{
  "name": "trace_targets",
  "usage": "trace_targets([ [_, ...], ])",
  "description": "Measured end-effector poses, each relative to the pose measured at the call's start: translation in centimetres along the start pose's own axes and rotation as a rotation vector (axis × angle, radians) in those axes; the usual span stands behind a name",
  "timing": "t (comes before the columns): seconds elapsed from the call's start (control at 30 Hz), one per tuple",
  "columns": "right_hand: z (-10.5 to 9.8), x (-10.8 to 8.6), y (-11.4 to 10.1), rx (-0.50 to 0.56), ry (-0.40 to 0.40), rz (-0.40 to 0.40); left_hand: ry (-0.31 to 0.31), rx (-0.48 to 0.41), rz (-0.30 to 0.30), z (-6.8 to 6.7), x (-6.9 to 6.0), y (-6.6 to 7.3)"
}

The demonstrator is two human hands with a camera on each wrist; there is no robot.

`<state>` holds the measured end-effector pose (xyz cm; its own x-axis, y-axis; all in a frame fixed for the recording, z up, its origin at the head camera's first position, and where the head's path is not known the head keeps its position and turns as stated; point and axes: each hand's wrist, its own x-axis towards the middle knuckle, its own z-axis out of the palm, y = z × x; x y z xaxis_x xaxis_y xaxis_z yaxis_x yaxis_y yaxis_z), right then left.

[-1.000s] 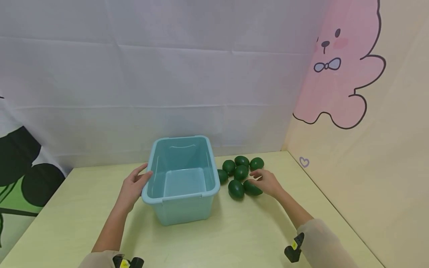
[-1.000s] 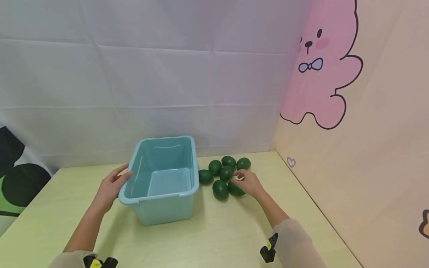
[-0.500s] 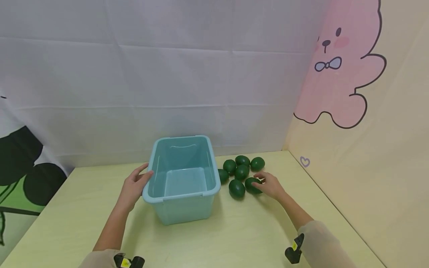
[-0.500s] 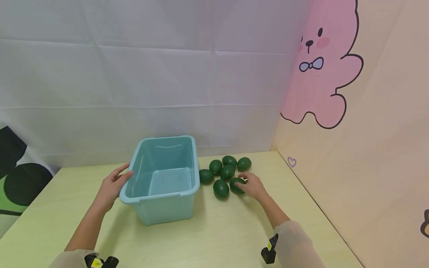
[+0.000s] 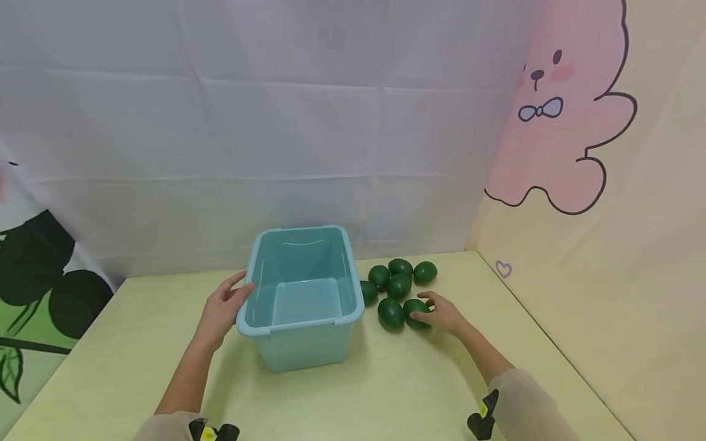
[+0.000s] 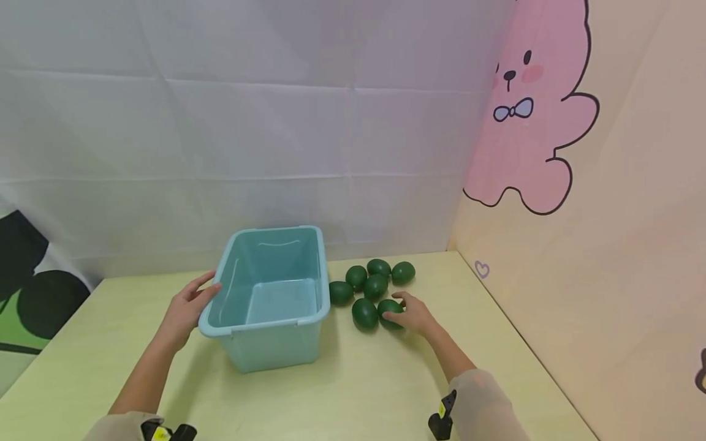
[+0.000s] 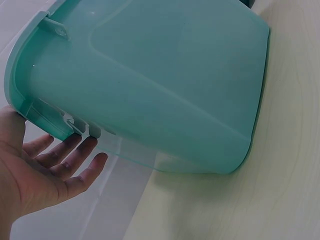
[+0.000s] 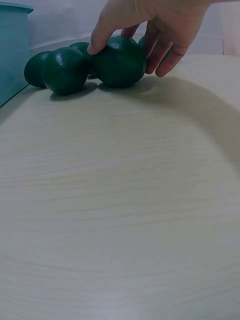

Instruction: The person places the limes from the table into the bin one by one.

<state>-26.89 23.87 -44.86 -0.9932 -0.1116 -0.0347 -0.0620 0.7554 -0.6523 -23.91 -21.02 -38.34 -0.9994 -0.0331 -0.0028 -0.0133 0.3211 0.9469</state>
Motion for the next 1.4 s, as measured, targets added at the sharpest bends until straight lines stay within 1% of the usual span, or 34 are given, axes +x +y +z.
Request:
trace_targets([
  [0.3, 0.1, -0.1, 0.1, -0.014, 0.031, -0.009, -0.004, -0.008, -0.001, 0.0, 0.1, -0.1],
  [0.47, -0.6, 0.0, -0.3, -0.013, 0.061, -0.027, -0.003, -0.009, -0.008, 0.0, 0.1, -0.1],
  [0.6, -1.5, 0.1, -1.0, -0.017, 0.064, -0.058, 0.0, -0.012, -0.012, 0.0, 0.1, -0.2],
  [0.83, -3.0, 0.2, -2.8, -0.013, 0.07, -0.1, 0.002, -0.01, -0.017, 0.1, 0.0, -0.1],
  [0.93, -3.7, 0.2, -3.9, -0.018, 0.085, -0.122, -0.005, -0.015, -0.012, 0.2, -0.1, 0.0],
  [1.1, -4.8, 0.2, -5.9, 0.01, 0.105, -0.142, -0.005, -0.01, -0.004, 0.2, -0.1, 0.1],
  [1.23, -5.3, 0.5, -7.3, 0.031, 0.117, -0.172, 0.0, -0.011, -0.002, 0.1, -0.1, 0.1],
  [1.4, -5.5, 0.8, -9.0, 0.025, 0.123, -0.199, -0.001, -0.019, -0.005, 0.1, 0.0, 0.1],
])
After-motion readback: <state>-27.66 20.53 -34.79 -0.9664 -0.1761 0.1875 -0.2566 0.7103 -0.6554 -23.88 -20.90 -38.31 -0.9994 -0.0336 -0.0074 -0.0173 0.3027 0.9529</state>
